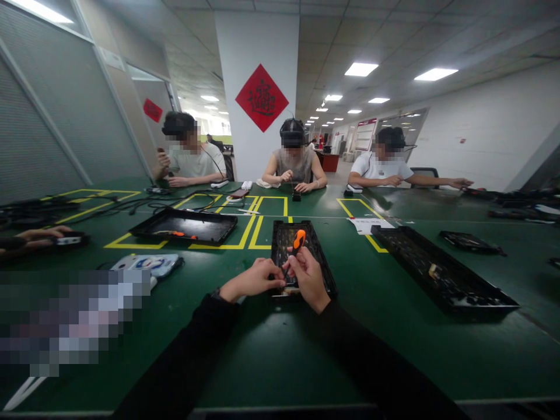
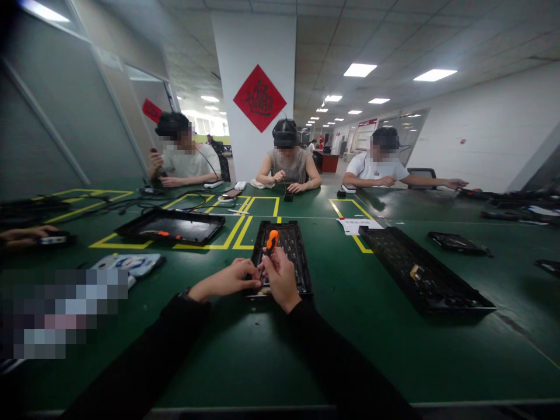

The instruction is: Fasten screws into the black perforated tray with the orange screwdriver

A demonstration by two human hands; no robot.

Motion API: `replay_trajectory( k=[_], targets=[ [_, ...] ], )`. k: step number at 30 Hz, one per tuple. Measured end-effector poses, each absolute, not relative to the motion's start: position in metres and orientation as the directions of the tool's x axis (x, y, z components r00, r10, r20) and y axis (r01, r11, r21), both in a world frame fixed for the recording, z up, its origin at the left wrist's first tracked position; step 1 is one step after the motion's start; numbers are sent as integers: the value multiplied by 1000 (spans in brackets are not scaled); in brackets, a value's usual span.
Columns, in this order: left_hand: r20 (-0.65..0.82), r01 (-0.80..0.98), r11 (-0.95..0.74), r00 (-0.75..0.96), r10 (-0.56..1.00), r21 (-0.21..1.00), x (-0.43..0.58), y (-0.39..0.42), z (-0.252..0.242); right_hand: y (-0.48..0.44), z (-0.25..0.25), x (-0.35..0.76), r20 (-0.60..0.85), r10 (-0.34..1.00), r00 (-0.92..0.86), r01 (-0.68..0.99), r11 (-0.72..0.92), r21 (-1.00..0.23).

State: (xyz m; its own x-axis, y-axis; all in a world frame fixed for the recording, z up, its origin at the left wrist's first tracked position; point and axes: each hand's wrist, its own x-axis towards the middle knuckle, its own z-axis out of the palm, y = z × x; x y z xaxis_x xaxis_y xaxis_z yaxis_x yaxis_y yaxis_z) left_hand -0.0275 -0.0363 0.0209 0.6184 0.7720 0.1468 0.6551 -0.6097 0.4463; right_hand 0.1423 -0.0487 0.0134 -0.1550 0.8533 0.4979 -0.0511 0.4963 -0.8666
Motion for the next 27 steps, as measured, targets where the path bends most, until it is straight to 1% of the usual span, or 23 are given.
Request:
replay_trajectory(
  k=[3, 7, 13, 21, 27],
  targets=[
    [145, 621, -612, 634, 759, 489, -30, -36, 20, -48, 13, 142, 497, 856, -139, -52, 495, -867],
    [159, 611, -611, 630, 760, 503, -31, -35, 19, -49, 12, 141, 499, 859, -114, -53, 496, -867],
    [160, 624, -606, 620, 768, 493, -29, -33, 16, -50, 12, 142, 471, 864, -180, -82, 464, -882],
    [175, 631, -600, 604, 778, 492, -27, -37, 18, -49, 11, 140, 467, 859, -211, -56, 466, -883],
    [176, 631, -606, 608, 774, 485, -28, -34, 13, -51, 14, 140, 475, 844, -248, -70, 473, -878]
  ],
)
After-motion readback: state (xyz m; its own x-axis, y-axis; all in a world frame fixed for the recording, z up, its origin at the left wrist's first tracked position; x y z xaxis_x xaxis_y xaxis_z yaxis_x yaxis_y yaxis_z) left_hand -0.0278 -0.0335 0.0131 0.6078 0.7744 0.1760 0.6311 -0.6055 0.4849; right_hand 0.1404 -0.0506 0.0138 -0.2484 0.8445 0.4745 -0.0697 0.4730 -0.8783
